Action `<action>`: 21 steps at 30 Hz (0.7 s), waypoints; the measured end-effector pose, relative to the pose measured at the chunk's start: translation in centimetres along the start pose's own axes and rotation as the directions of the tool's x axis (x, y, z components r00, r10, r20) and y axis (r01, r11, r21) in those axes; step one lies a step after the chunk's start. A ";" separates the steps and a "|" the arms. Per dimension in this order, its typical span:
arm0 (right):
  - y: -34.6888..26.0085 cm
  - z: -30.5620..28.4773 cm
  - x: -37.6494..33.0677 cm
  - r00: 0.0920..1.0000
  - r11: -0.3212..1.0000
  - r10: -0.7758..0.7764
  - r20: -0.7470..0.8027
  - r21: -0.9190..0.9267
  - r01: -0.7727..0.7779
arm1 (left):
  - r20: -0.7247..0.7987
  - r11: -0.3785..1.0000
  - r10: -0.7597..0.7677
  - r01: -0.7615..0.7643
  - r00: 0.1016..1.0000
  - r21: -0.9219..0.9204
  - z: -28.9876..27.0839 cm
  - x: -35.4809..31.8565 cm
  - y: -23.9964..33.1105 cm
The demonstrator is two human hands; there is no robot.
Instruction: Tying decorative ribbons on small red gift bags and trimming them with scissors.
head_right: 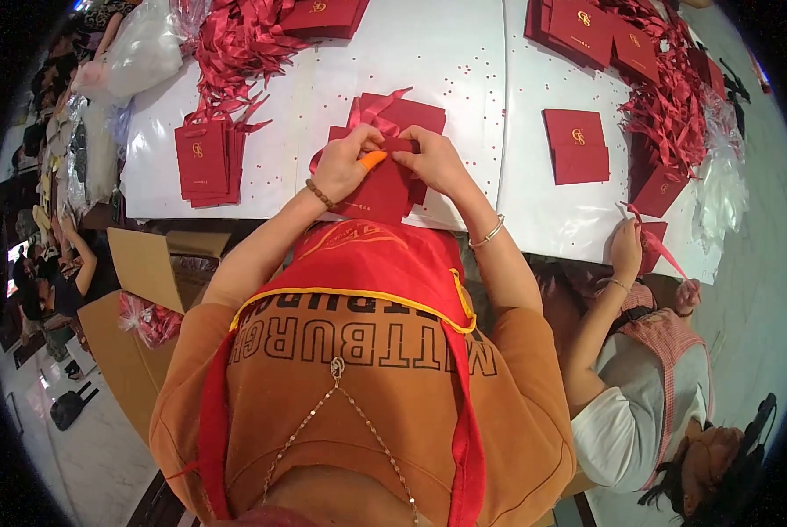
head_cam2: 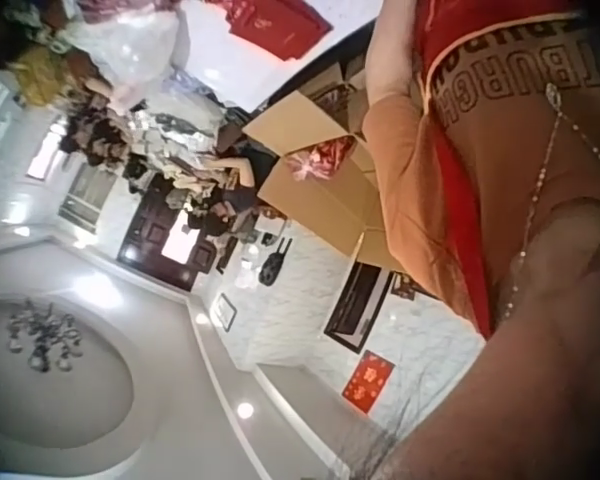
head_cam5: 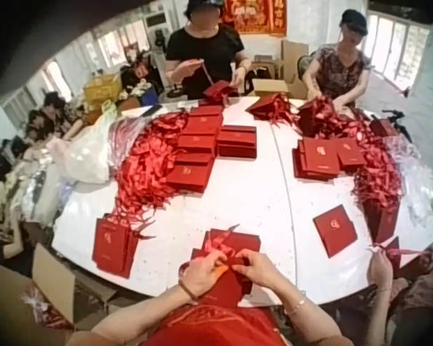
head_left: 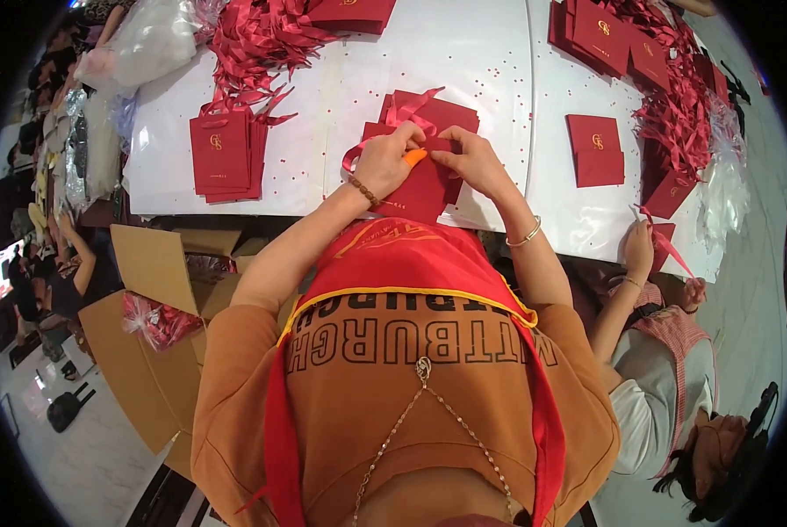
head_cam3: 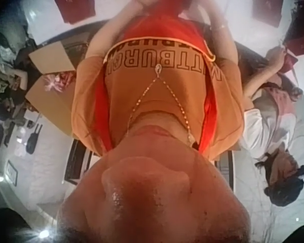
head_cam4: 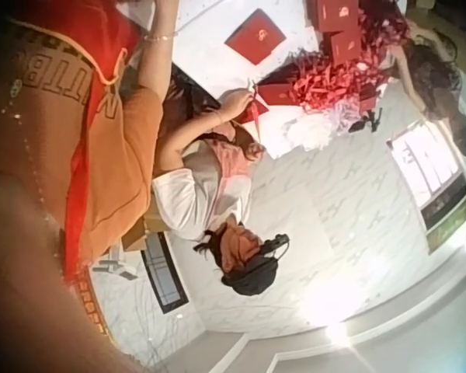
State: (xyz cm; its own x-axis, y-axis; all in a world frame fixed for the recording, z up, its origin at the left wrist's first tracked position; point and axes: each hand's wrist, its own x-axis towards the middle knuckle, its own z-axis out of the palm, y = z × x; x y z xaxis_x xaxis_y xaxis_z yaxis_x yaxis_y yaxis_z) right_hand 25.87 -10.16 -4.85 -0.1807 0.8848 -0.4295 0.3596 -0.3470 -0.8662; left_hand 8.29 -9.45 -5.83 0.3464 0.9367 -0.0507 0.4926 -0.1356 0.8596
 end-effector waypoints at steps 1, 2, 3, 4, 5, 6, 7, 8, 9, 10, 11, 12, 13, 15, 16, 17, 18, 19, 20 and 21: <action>-0.1 0.0 0.0 1.000 1.000 -0.002 0.003 -0.028 0.002 | -0.001 1.000 -0.002 0.002 1.000 0.001 0.0 0.1 0.0; -0.3 0.0 0.0 1.000 1.000 -0.002 0.005 -0.027 0.002 | 0.017 0.995 0.017 -0.019 1.000 0.101 0.0 0.3 -0.1; -0.5 0.0 0.0 1.000 0.999 0.001 0.010 -0.054 -0.001 | 0.036 0.979 0.034 -0.041 0.999 0.200 -0.1 0.4 -0.1; -0.6 0.1 0.0 1.000 0.997 0.004 0.014 -0.080 -0.003 | 0.036 0.979 0.033 -0.040 0.999 0.200 0.0 0.4 -0.3; -0.6 0.2 0.0 1.000 0.997 0.004 0.015 -0.080 -0.003 | -0.013 0.985 0.072 -0.069 0.997 0.161 0.1 0.3 -0.7; -0.6 0.2 0.0 1.000 0.998 -0.006 0.006 -0.059 0.006 | -0.063 0.987 0.108 -0.100 0.992 0.123 0.3 0.2 -0.9; -0.5 0.3 0.0 1.000 0.999 -0.015 -0.004 -0.037 0.015 | -0.063 0.987 0.108 -0.100 0.992 0.123 0.4 0.1 -1.0; -0.4 0.4 0.1 1.000 0.999 -0.015 -0.004 -0.037 0.015 | -0.086 0.984 0.144 -0.134 0.986 0.119 0.6 0.0 -1.0; -0.1 0.4 0.2 0.999 0.997 -0.038 -0.008 -0.064 0.037 | -0.110 0.979 0.180 -0.167 0.978 0.115 0.7 0.0 -1.0; 0.0 0.4 0.3 0.998 0.994 -0.062 -0.010 -0.090 0.061 | -0.110 0.979 0.180 -0.167 0.977 0.116 0.7 0.0 -1.1; 0.1 0.5 0.3 0.998 0.994 -0.063 -0.010 -0.090 0.062 | -0.093 0.981 0.166 -0.154 0.982 0.122 0.7 0.0 -1.2; 0.1 0.5 0.4 0.994 0.986 -0.108 -0.016 -0.128 0.105 | -0.076 0.982 0.151 -0.141 0.986 0.128 0.7 0.0 -1.2; 0.2 0.5 0.4 0.988 0.975 -0.153 -0.021 -0.165 0.147 | -0.075 0.982 0.151 -0.141 0.986 0.128 0.6 0.0 -0.9; 0.5 0.6 0.3 0.987 0.979 -0.158 -0.026 -0.136 0.153 | -0.047 0.998 -0.058 0.058 0.997 -0.011 0.3 0.2 -0.1; 0.6 0.6 0.2 0.986 0.981 -0.164 -0.028 -0.109 0.160 | -0.048 0.998 -0.057 0.057 0.997 -0.011 0.2 0.2 -0.1; 0.6 0.6 0.2 0.986 0.981 -0.165 -0.028 -0.109 0.161 | -0.032 0.994 -0.094 0.092 0.995 -0.059 0.1 0.2 -0.2; 0.6 0.6 0.1 0.986 0.983 -0.164 -0.028 -0.094 0.161 | -0.015 0.986 -0.130 0.128 0.991 -0.106 0.1 0.2 -0.3; 0.6 0.6 0.1 0.986 0.984 -0.162 -0.029 -0.077 0.160 | -0.014 0.986 -0.130 0.127 0.991 -0.106 0.1 0.2 -0.3; 0.5 0.6 0.0 0.986 0.984 -0.162 -0.030 -0.077 0.159 | -0.022 0.979 -0.142 0.138 0.990 -0.149 0.2 0.1 -0.2; 0.4 0.6 0.0 0.992 0.991 -0.124 -0.020 -0.052 0.123 | -0.030 0.970 -0.156 0.147 0.987 -0.193 0.3 0.1 -0.2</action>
State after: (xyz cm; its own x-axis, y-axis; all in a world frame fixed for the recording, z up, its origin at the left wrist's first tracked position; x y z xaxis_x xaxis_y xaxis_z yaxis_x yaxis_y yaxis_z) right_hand 25.43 -10.49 -5.32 -0.2058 0.9269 -0.3138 0.3820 -0.2191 -0.8978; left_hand 8.47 -9.45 -6.14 0.2416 0.9556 -0.1687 0.3747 0.0685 0.9246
